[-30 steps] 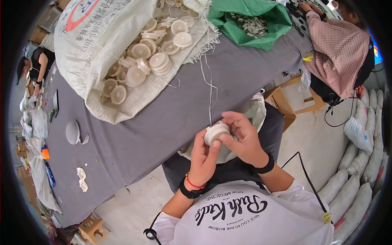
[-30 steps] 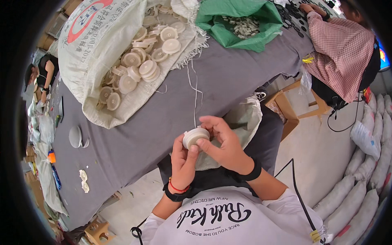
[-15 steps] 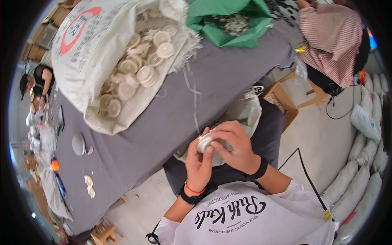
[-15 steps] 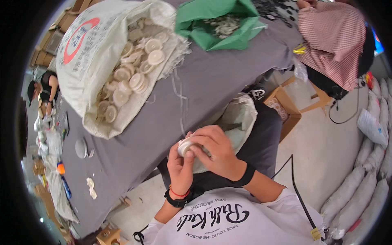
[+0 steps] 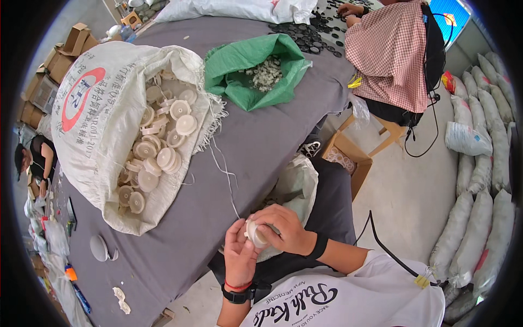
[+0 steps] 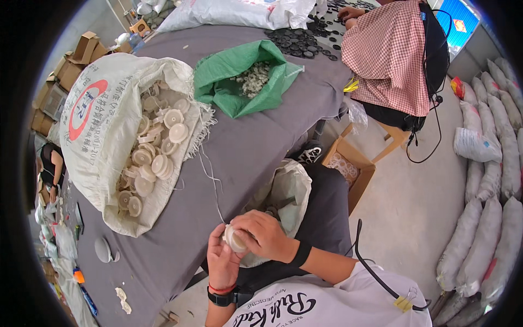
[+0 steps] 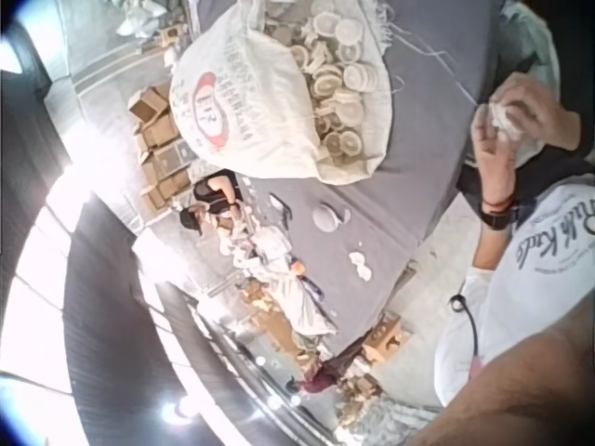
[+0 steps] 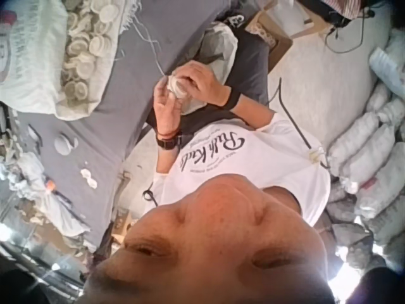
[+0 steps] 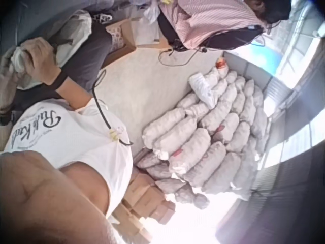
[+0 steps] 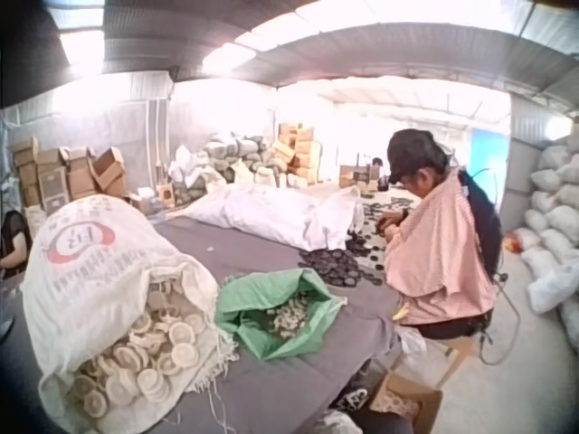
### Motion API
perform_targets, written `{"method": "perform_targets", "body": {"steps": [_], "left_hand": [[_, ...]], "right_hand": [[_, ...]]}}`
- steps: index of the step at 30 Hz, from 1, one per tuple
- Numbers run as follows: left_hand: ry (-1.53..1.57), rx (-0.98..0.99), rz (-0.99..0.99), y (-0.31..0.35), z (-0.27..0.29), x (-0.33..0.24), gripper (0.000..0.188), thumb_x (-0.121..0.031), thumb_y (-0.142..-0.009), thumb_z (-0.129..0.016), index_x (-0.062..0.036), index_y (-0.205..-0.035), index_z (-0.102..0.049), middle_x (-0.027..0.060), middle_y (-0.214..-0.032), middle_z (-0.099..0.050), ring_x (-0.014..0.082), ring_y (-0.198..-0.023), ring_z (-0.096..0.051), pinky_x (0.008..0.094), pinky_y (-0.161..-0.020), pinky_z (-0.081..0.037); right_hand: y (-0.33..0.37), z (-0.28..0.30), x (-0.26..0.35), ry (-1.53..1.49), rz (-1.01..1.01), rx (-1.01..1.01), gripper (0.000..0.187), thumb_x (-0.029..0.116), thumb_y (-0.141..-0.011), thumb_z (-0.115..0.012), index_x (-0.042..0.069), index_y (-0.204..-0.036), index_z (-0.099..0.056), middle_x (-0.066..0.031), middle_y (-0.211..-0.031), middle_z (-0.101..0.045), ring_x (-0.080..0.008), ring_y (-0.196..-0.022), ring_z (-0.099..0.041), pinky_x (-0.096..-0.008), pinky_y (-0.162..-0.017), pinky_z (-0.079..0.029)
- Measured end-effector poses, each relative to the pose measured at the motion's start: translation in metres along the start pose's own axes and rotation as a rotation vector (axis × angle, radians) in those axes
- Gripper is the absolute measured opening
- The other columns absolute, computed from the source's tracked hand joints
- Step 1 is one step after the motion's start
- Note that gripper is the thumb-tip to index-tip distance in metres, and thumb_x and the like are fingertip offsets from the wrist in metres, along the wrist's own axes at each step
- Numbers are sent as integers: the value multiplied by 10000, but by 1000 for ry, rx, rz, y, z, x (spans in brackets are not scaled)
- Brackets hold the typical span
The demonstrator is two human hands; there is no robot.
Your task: Assembling circular plastic parts by hand at a manufacturing workbench.
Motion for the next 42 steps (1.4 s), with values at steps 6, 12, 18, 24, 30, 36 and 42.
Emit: {"method": "perform_targets", "body": {"steps": [6,12,18,24,30,36,42], "left_hand": [[-230,148,51,-2,0,8,575,-193,-798,-617,-28,-1257,-312,117,-1078,-501,209,-964,-550,335,-751,-505],[-119,-151,113,-10,22,8,272,-167,-853,-544,-25,-1060,-440,76,-958,-550,210,-868,-591,296,-691,-519],[-15,-110,114,-6,19,13,209,-113,-879,-483,-15,-1059,-445,101,-1002,-555,251,-989,-557,327,-803,-499],[-69,-54,199,-5,13,28,213,-115,-881,-481,-21,-1068,-442,116,-1006,-557,259,-991,-556,339,-801,-499],[-90,19,215,-6,1,31,299,-231,-895,-470,-39,-1105,-376,137,-985,-556,248,-902,-583,364,-744,-513],[-159,41,136,-9,-9,14,310,-263,-895,-470,-28,-1073,-375,107,-931,-554,182,-784,-600,308,-701,-519],[-135,63,135,7,-2,-1,290,-242,-894,-472,-24,-1060,-377,100,-902,-553,162,-730,-602,273,-654,-510]], "right_hand": [[9,-6,-3,6,0,86,156,27,-755,-585,42,-890,-507,-98,-862,-597,-263,-761,-579,-334,-656,-472],[23,32,-39,54,-249,-47,109,67,-804,-555,28,-901,-526,-94,-846,-576,-229,-752,-564,-298,-666,-454],[59,167,-126,469,-524,-604,122,114,-833,-546,-4,-852,-573,-97,-713,-597,-137,-630,-553,-263,-600,-450],[77,217,-150,1018,-489,-444,144,90,-796,-541,0,-903,-580,-143,-797,-599,-245,-712,-593,-336,-663,-469],[63,54,-115,-404,-855,-6,219,167,-876,-505,-1,-999,-571,-34,-811,-597,-105,-743,-561,-247,-675,-454],[63,-34,-51,-1056,-1084,247,214,209,-879,-518,20,-967,-566,16,-760,-549,-34,-651,-483,-182,-613,-405],[60,-53,-37,-1260,-1105,330,152,168,-870,-531,27,-919,-558,20,-744,-532,-19,-625,-471,-169,-574,-402]]}}
Point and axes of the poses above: each hand's wrist, its own y-axis away from the middle knuckle, its own z-axis out of the back of the hand, x = y × z, the point moved 7 cm from there along -y, towards the middle knuckle
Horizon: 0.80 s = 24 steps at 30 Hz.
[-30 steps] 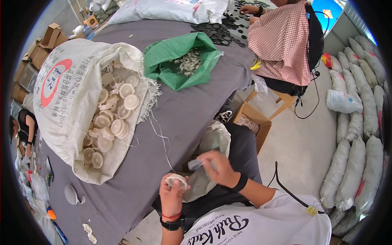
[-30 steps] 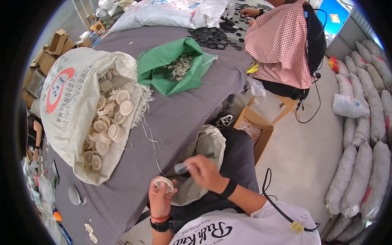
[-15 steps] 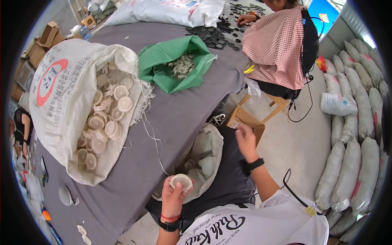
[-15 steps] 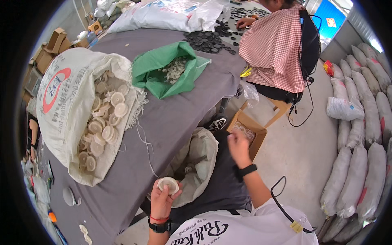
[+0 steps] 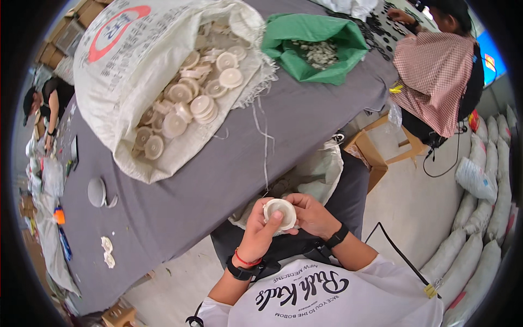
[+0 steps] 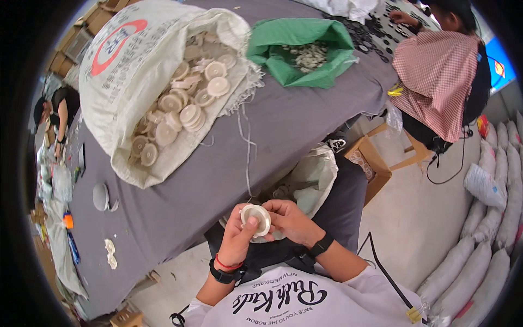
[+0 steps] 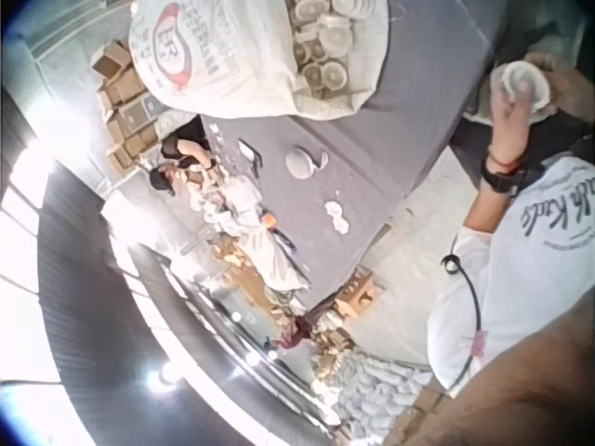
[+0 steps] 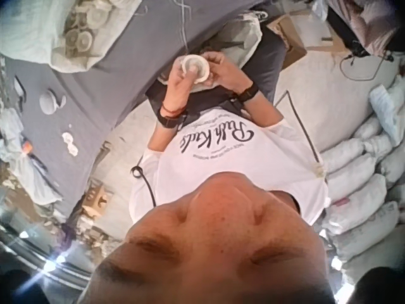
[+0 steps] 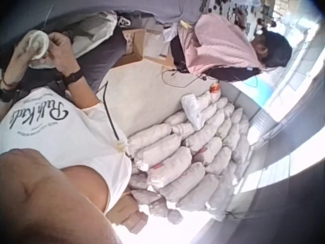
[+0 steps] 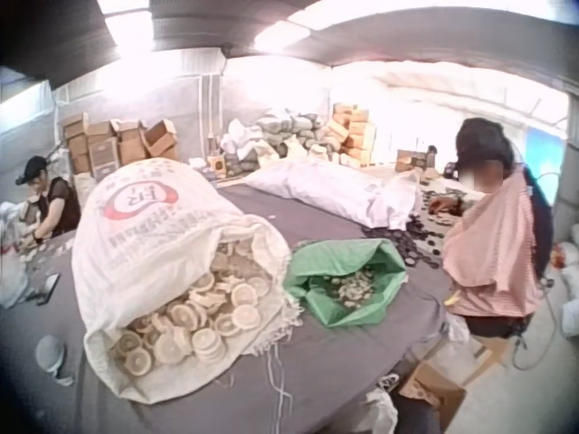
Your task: Assembling circular plastic parts by hand at a manufacturing workbench.
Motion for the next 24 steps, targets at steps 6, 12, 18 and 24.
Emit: {"method": "perform_targets", "body": {"steps": [6,12,18,24], "left_hand": [[4,-3,-81,9,16,3,293,-196,-897,-471,-9,-1089,-350,95,-956,-530,160,-822,-585,306,-702,-524],[20,29,-61,11,18,-1,310,-227,-903,-460,-17,-1106,-355,96,-954,-532,172,-797,-597,310,-716,-509],[114,-124,-247,12,36,-16,412,-346,-893,-445,-21,-1132,-362,124,-959,-544,235,-864,-591,351,-729,-500],[-41,-208,-391,11,32,-14,279,-155,-866,-493,-26,-1086,-379,172,-1159,-486,234,-1020,-526,348,-877,-416]], "right_hand": [[-2,-7,1,309,47,-170,146,144,-889,-475,30,-858,-560,28,-683,-520,-16,-558,-453,-173,-481,-378],[-10,-10,0,390,102,-288,208,197,-896,-431,50,-774,-515,16,-672,-488,-32,-550,-426,-180,-458,-330],[-7,-6,21,37,192,-101,329,302,-853,-422,93,-608,-351,-54,-663,-452,-133,-492,-409,-221,-458,-325],[-1,-19,1,-32,-49,-33,281,281,-871,-413,80,-675,-406,-76,-700,-506,-136,-518,-473,-224,-395,-322]]}}
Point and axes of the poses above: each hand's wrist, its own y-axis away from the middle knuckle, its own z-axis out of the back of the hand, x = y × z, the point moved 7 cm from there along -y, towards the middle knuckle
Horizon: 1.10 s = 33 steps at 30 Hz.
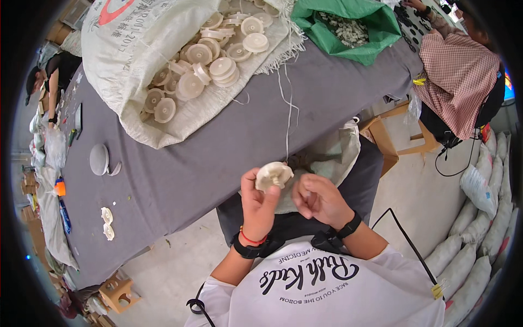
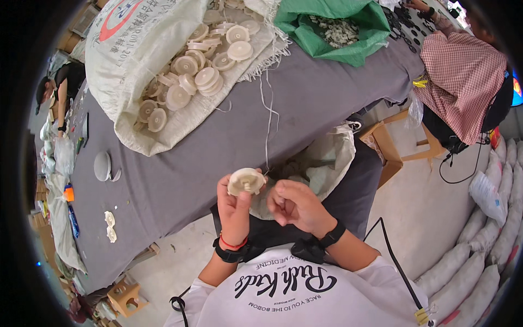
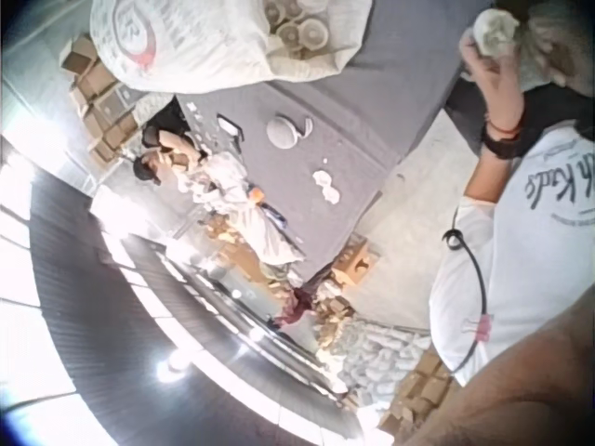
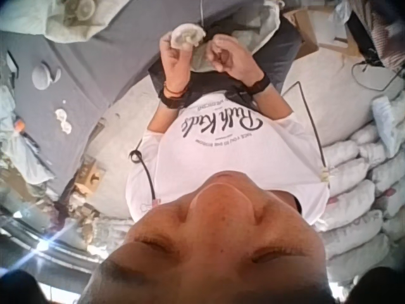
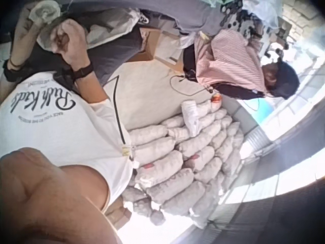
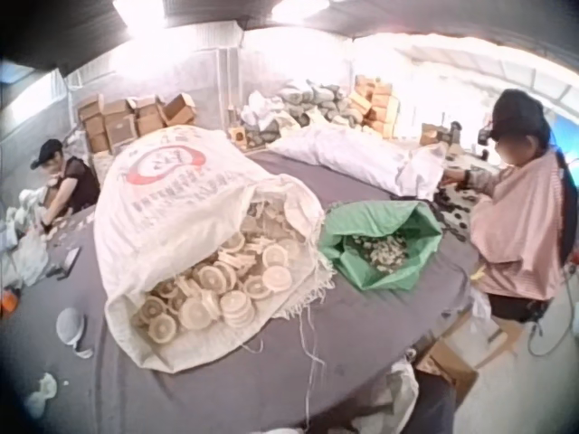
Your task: Assembling circular plastic parts by hand at a manufacturing workbench.
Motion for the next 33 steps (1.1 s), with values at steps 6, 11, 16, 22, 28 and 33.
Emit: {"method": "perform_targets", "body": {"steps": [6,11,16,22,28,33], "left_hand": [[-434,165,-177,0,-29,-4,316,78,-762,-487,-48,-1042,-411,191,-1213,-451,229,-1090,-479,343,-922,-375],[64,18,124,-10,-15,22,170,-49,-875,-442,-58,-1041,-406,185,-1213,-449,256,-1100,-474,350,-906,-390],[175,2,194,-14,-19,35,149,-91,-910,-389,-59,-1055,-398,175,-1196,-460,265,-1094,-478,357,-891,-400],[-297,4,65,-11,-6,31,224,41,-813,-477,-15,-1027,-448,164,-1200,-462,219,-1106,-464,334,-939,-361],[-592,86,-38,-7,5,17,373,41,-774,-524,12,-1137,-444,166,-1214,-454,225,-1149,-429,320,-992,-301],[-725,53,-291,-10,2,-31,249,13,-736,-566,-1,-984,-546,154,-1056,-573,284,-959,-556,331,-832,-423]], "right_hand": [[-6,14,-14,-250,-96,-195,243,255,-907,-375,53,-864,-504,-61,-767,-540,-92,-515,-472,-182,-368,-303],[-7,20,-11,-284,-158,-145,215,227,-879,-395,44,-808,-483,-65,-749,-541,-95,-476,-461,-178,-371,-309],[-3,32,-8,-302,-159,-197,205,226,-873,-410,61,-764,-464,-74,-736,-534,-104,-483,-467,-176,-376,-315],[-3,51,0,-368,-84,-213,216,239,-865,-425,59,-755,-471,-71,-735,-505,-113,-495,-433,-199,-378,-321],[-20,42,53,-361,28,-306,139,184,-845,-455,61,-829,-517,-45,-745,-523,-88,-516,-425,-186,-387,-300],[-70,43,139,-584,10,-45,225,197,-869,-422,2,-935,-512,-101,-870,-553,-169,-688,-510,-256,-551,-436]]}}
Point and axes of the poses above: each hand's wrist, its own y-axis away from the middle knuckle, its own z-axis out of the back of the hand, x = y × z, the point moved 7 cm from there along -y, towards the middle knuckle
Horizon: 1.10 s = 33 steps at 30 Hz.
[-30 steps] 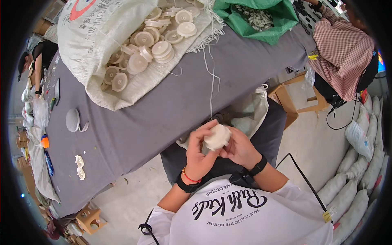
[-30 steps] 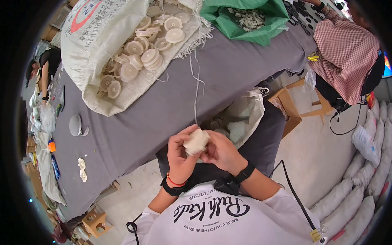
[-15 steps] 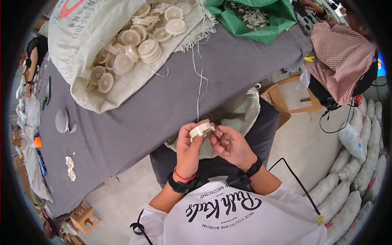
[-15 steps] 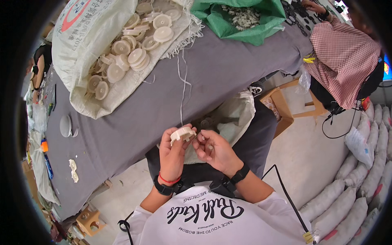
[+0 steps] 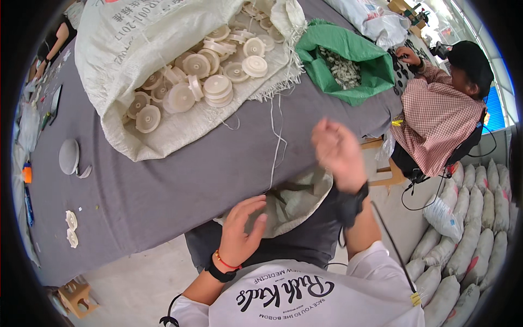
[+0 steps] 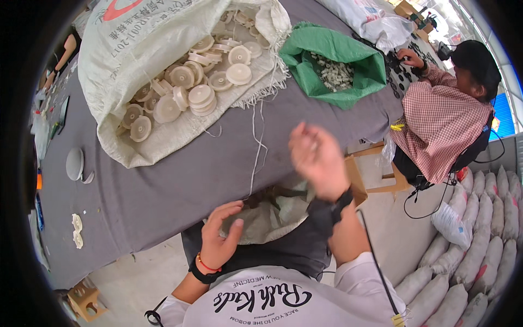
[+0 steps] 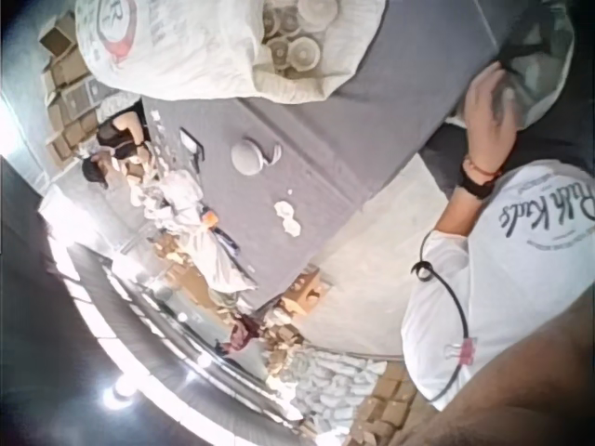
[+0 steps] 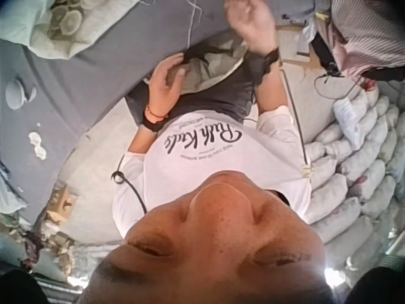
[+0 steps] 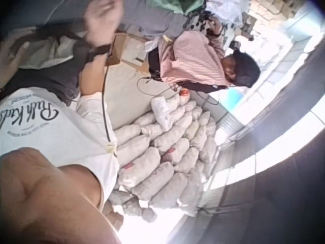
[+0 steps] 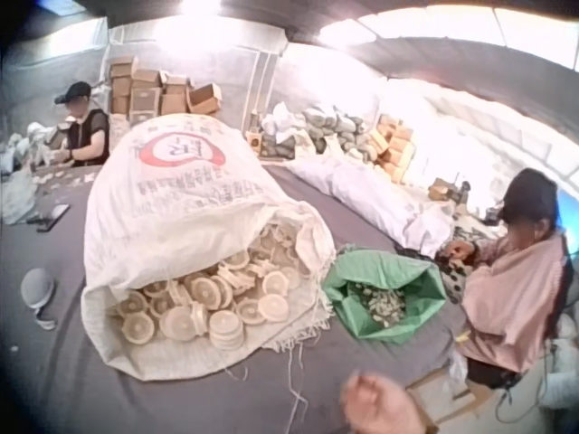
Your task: Assembling circular plastic parts by hand at a manufacturing workbench.
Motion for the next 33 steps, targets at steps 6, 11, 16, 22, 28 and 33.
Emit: {"method": "perform_targets", "body": {"steps": [6,11,16,22,28,33], "left_hand": [[-234,-228,-139,-9,41,7,201,51,-723,-562,-7,-915,-553,138,-969,-598,283,-860,-579,334,-756,-447],[-427,-230,-382,-13,28,-3,215,33,-660,-624,-32,-859,-576,98,-916,-608,256,-842,-588,364,-777,-473],[-407,-251,-354,-16,28,2,203,10,-646,-636,-45,-835,-584,77,-903,-611,246,-820,-591,370,-777,-481],[-461,-204,-391,-13,26,3,217,-10,-638,-647,-56,-838,-580,69,-891,-609,237,-805,-588,367,-765,-482],[-520,-208,-407,-13,19,-2,198,-30,-649,-642,-60,-834,-581,59,-890,-610,222,-803,-588,363,-773,-476],[-527,-188,-389,-13,19,-2,182,-41,-655,-640,-61,-827,-584,57,-894,-611,219,-802,-588,364,-782,-470]], "right_hand": [[-35,-64,116,-331,472,-71,732,445,-906,-283,-110,-1304,-18,-258,-1394,-33,-340,-1310,4,-513,-1050,-155],[-48,-55,97,-122,561,-11,732,447,-908,-259,-126,-1295,-18,-274,-1385,-51,-364,-1303,-53,-506,-1047,-177],[-90,-63,13,7,241,182,598,377,-926,-241,-129,-1244,-234,-246,-1233,-388,-313,-1074,-441,-390,-894,-385],[-125,-70,-73,828,260,38,294,179,-873,-463,-62,-1029,-525,-58,-762,-544,-104,-606,-493,-221,-543,-409],[-146,-93,-73,1456,668,-23,249,142,-861,-492,-51,-1012,-541,12,-637,-466,-47,-440,-370,-165,-387,-270],[-146,-58,-65,595,186,-3,183,154,-842,-480,-23,-875,-510,-73,-735,-523,-139,-638,-490,-232,-577,-408]]}}
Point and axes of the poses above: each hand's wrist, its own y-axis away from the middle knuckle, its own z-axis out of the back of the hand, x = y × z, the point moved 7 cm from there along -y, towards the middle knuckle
